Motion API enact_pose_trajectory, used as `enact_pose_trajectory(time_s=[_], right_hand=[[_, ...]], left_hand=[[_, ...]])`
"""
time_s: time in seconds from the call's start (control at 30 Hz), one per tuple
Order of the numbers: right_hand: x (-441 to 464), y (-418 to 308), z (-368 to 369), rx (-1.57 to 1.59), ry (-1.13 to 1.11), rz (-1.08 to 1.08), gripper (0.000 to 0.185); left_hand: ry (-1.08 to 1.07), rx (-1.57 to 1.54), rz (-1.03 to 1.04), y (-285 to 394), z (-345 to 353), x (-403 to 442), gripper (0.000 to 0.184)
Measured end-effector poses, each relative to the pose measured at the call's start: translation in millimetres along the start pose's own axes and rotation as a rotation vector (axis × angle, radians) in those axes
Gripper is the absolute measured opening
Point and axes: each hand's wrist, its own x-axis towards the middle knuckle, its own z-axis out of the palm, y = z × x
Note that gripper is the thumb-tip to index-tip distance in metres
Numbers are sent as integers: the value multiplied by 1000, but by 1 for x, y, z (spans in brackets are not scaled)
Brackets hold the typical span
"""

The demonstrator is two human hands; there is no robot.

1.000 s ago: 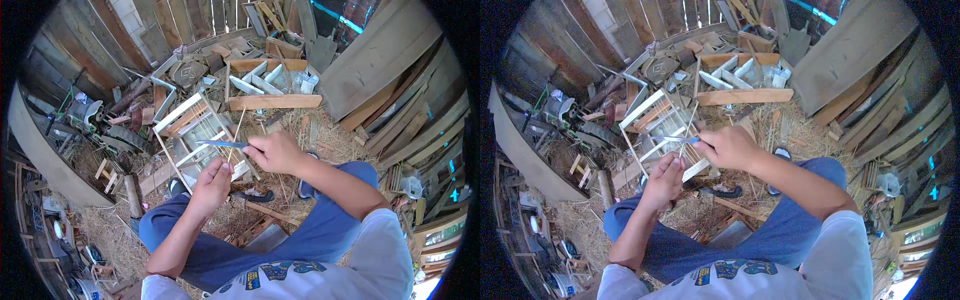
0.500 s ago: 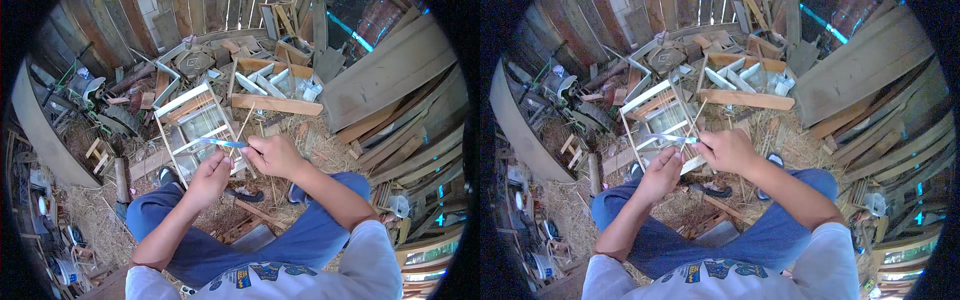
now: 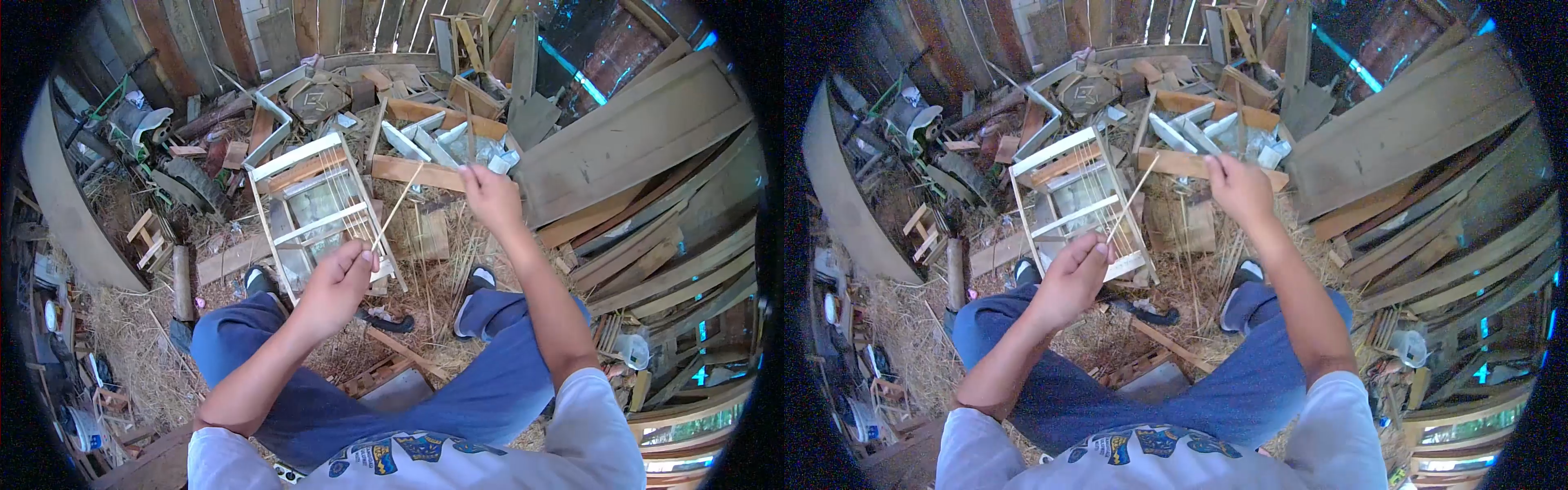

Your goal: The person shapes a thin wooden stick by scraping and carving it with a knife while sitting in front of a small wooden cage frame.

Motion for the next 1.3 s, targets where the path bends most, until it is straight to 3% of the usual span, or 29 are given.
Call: enact_pose_trajectory(time_s=[0.13,0.23,0.3,0.43,0.6,0.73,0.87,0.93,0.97,1.0,1.07,1.1,1.23,1.3], right_hand=[[-24,-35,-2,61,-82,75,35],[-42,-73,5,118,-147,-89,35],[-46,-94,-2,86,-253,-322,35],[-22,-69,-4,24,-183,-111,27],[-33,-75,-5,34,-250,-274,31],[-19,-56,1,-46,-163,-34,31],[-37,-73,6,-2,-232,-292,29],[-29,-66,9,-41,-185,-191,31],[-13,-61,1,57,-258,84,29],[-16,-52,-1,54,-258,86,29],[-14,-36,1,-47,-120,-114,38],[-25,-47,-1,-60,-230,-35,39],[-34,-56,6,-18,-249,87,39],[-26,-51,0,272,-79,156,36]], left_hand=[[50,8,83,-8,-6,5,24],[44,40,109,-12,-7,8,20],[47,48,131,-11,-3,9,20],[60,92,116,-7,-4,4,19],[28,137,93,-12,-5,9,20],[15,145,80,-14,-5,3,20],[106,209,133,-19,-5,5,18],[95,198,141,-18,-7,5,18],[93,177,156,-18,-6,3,17],[90,175,156,-13,-3,-2,17],[93,177,201,3,1,-9,16],[98,173,206,3,-1,-7,16],[111,99,135,-5,-8,3,15],[139,88,147,-6,-7,5,15]])
